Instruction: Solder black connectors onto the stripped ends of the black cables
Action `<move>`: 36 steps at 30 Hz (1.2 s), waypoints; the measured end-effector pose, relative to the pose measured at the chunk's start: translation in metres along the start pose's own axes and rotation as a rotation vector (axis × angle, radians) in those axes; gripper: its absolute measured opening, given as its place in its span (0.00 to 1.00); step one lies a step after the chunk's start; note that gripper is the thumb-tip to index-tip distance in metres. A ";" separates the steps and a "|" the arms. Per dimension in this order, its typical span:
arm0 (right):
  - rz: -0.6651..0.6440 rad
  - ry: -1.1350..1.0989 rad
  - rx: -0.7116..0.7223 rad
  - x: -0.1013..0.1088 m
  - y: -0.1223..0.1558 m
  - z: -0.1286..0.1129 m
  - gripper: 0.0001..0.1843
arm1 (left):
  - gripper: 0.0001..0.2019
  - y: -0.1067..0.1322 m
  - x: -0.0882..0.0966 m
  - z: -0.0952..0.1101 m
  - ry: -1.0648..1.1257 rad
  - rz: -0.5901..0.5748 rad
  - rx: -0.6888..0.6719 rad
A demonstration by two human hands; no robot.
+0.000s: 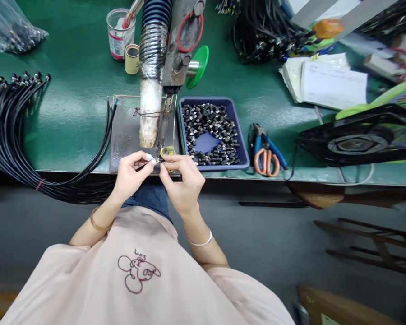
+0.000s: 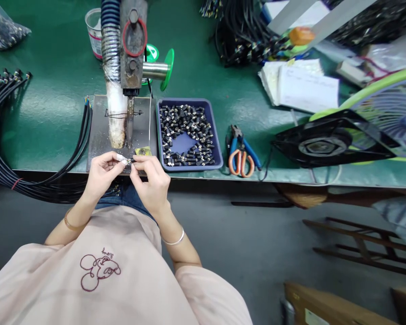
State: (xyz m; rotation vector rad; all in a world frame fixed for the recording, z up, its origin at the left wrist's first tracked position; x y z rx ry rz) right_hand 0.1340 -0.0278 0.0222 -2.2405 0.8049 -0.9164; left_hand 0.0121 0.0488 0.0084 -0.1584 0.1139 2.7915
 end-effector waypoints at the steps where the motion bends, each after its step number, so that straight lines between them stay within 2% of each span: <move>1: -0.004 0.003 -0.005 0.000 0.000 0.001 0.09 | 0.11 0.000 0.000 0.000 -0.006 0.005 -0.008; 8: -0.014 0.005 -0.021 -0.004 -0.001 0.006 0.09 | 0.08 -0.001 0.000 -0.002 -0.033 0.043 -0.038; 15: 0.003 0.008 0.005 -0.004 -0.003 0.005 0.09 | 0.05 0.000 0.000 0.000 -0.085 0.063 -0.123; 19: 0.016 -0.026 0.015 -0.004 0.000 0.005 0.08 | 0.07 -0.001 0.000 0.000 -0.050 0.054 -0.065; 25: -0.037 0.000 0.038 0.000 0.002 0.006 0.08 | 0.09 -0.001 -0.001 -0.002 -0.021 0.007 0.016; 31: 0.068 0.027 -0.018 0.012 0.000 0.011 0.08 | 0.09 0.002 -0.002 -0.004 -0.064 0.009 0.006; 36: 0.089 0.030 -0.029 0.014 0.001 0.014 0.08 | 0.06 0.006 -0.001 -0.001 -0.134 0.027 -0.096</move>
Point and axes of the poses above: each hand's wrist, its own y-axis away from the middle knuckle, its own x-axis out of the back of the hand, z = x × y, the point moved 3 cm from there along -y, towards the middle knuckle, and after that the axes turned 4 degrees about z, right-handed, at the moved point
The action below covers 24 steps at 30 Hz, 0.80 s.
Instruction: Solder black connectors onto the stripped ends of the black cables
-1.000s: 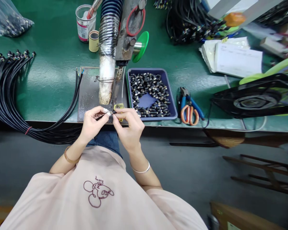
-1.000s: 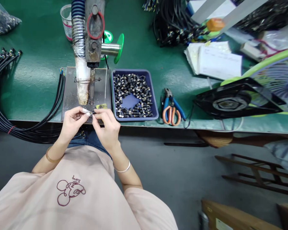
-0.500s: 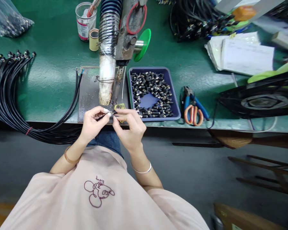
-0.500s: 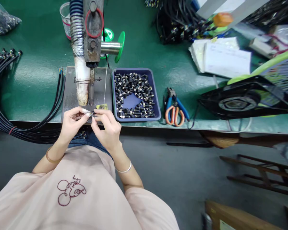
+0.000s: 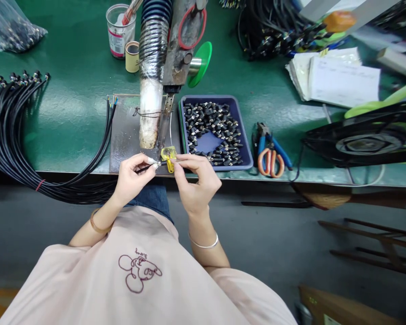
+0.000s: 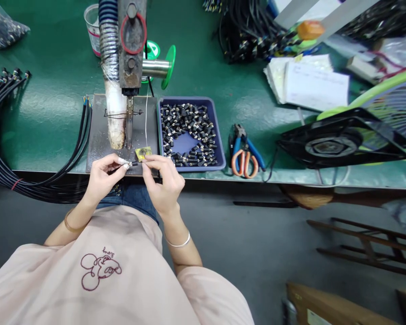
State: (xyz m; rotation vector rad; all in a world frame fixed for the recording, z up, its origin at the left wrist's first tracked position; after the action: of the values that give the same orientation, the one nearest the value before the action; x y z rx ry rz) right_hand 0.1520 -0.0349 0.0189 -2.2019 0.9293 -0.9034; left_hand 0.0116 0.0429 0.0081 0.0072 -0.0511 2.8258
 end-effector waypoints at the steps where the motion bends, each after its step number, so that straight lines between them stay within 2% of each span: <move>1: -0.010 0.000 0.013 -0.001 0.000 -0.001 0.08 | 0.06 0.001 0.000 0.001 -0.018 0.004 -0.029; 7: -0.092 0.033 0.111 -0.010 0.002 -0.007 0.07 | 0.06 0.002 0.000 0.007 -0.140 0.019 -0.183; 14: -0.115 0.041 0.106 -0.017 0.000 -0.007 0.05 | 0.06 -0.002 0.002 0.004 -0.180 0.020 -0.175; 16: -0.115 0.000 0.077 -0.015 0.000 -0.006 0.06 | 0.06 -0.001 0.002 0.005 -0.176 -0.049 -0.129; 19: -0.062 -0.084 -0.030 -0.009 0.001 0.000 0.06 | 0.05 0.008 0.003 0.007 -0.257 -0.319 -0.077; 20: -0.030 -0.107 -0.078 -0.005 0.002 0.003 0.06 | 0.05 0.013 0.006 0.009 -0.324 -0.421 -0.088; 21: 0.005 -0.123 -0.125 -0.002 0.003 0.007 0.06 | 0.05 0.019 0.013 0.012 -0.384 -0.476 -0.111; 22: 0.040 -0.134 -0.168 0.002 0.004 0.011 0.05 | 0.09 0.024 0.024 0.015 -0.408 -0.464 -0.136; 23: 0.075 -0.140 -0.202 0.006 0.006 0.014 0.04 | 0.12 0.028 0.040 0.017 -0.416 -0.391 -0.149; 24: 0.110 -0.142 -0.226 0.010 0.006 0.018 0.04 | 0.12 0.031 0.062 0.019 -0.432 -0.249 -0.144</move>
State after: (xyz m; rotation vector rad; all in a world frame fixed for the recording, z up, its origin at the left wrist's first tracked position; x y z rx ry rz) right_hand 0.1684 -0.0422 0.0072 -2.3409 1.1175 -0.6072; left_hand -0.0566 0.0317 0.0270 0.5504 -0.3254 2.5155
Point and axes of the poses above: each hand's wrist, its own y-axis away from the middle knuckle, its own x-axis out of the back of the hand, z = x × y, the point moved 3 cm from there along -y, towards the middle knuckle, and after that the axes turned 4 degrees about z, right-handed, at the moved point
